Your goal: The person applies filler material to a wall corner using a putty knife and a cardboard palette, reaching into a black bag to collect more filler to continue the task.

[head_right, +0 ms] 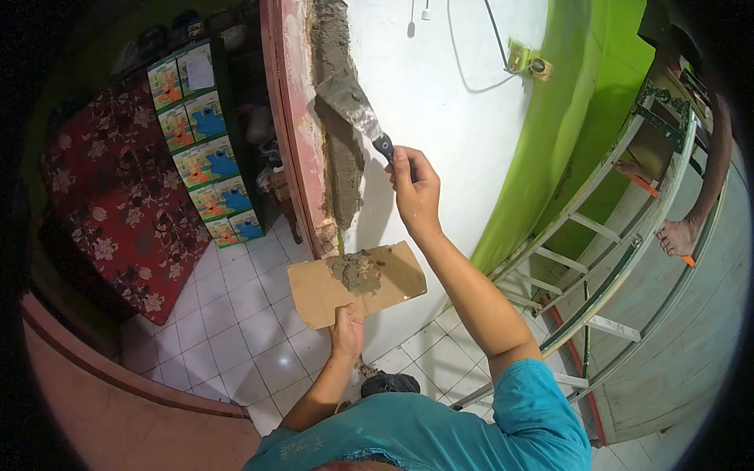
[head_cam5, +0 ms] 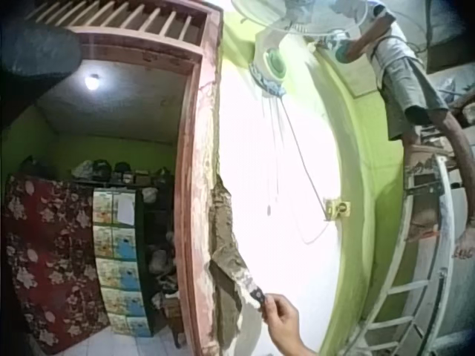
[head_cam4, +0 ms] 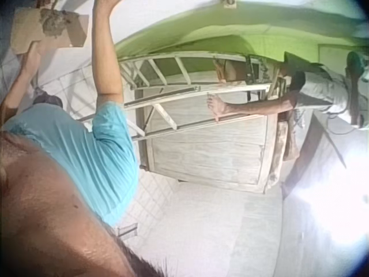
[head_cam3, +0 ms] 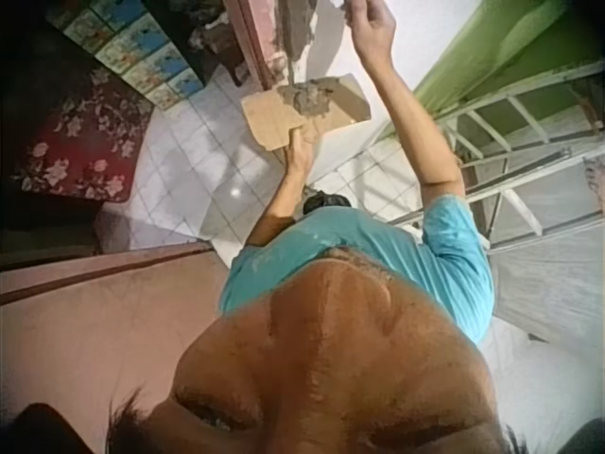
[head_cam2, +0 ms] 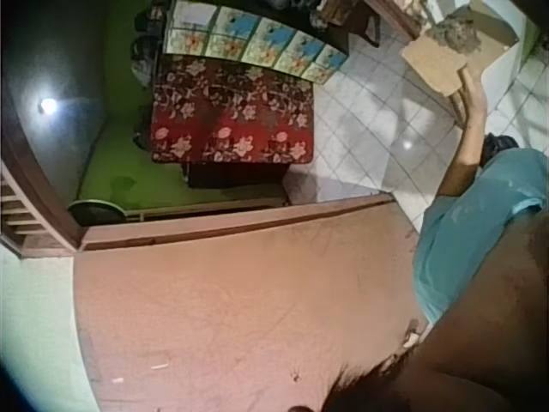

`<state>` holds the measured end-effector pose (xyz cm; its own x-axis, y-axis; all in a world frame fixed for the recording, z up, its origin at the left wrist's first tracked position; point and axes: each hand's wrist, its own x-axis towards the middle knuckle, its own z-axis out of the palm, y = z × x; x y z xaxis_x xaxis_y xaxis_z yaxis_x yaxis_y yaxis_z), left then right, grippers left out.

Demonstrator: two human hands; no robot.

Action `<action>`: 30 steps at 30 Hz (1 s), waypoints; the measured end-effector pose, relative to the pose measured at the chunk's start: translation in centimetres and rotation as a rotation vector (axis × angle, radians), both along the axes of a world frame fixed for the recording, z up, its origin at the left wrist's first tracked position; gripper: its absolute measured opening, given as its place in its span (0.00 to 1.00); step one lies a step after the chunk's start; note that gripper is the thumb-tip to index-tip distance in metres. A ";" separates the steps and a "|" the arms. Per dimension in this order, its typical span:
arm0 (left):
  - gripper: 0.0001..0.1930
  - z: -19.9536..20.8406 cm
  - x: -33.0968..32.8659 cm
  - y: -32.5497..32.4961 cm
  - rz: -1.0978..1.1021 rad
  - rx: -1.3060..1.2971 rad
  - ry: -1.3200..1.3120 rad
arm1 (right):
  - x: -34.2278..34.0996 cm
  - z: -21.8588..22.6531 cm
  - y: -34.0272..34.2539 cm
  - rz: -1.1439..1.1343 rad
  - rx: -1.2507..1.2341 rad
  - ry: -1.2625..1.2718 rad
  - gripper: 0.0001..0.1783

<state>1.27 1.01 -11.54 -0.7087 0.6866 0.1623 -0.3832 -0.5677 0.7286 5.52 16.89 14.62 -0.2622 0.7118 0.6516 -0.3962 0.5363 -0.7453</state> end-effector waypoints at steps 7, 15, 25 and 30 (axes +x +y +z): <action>0.25 2.4 0.7 -0.5 -0.082 0.138 -0.197 | -0.5 4.9 0.1 -0.139 0.167 0.022 0.19; 0.26 2.9 0.9 -0.6 -0.108 0.130 -0.228 | 0.3 0.0 0.5 -0.131 0.105 -0.018 0.18; 0.25 2.1 0.9 -0.7 -0.082 0.070 -0.254 | 4.6 11.6 -2.8 -0.672 0.784 0.025 0.09; 0.25 2.6 1.0 -0.7 -0.100 0.147 -0.229 | 5.4 14.5 -4.9 -0.792 1.010 -0.112 0.07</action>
<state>2.24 0.33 -8.94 -0.6682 0.7360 0.1089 -0.5875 -0.6117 0.5298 10.89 12.04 29.15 -0.0851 -0.0951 0.9918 0.3256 0.9381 0.1179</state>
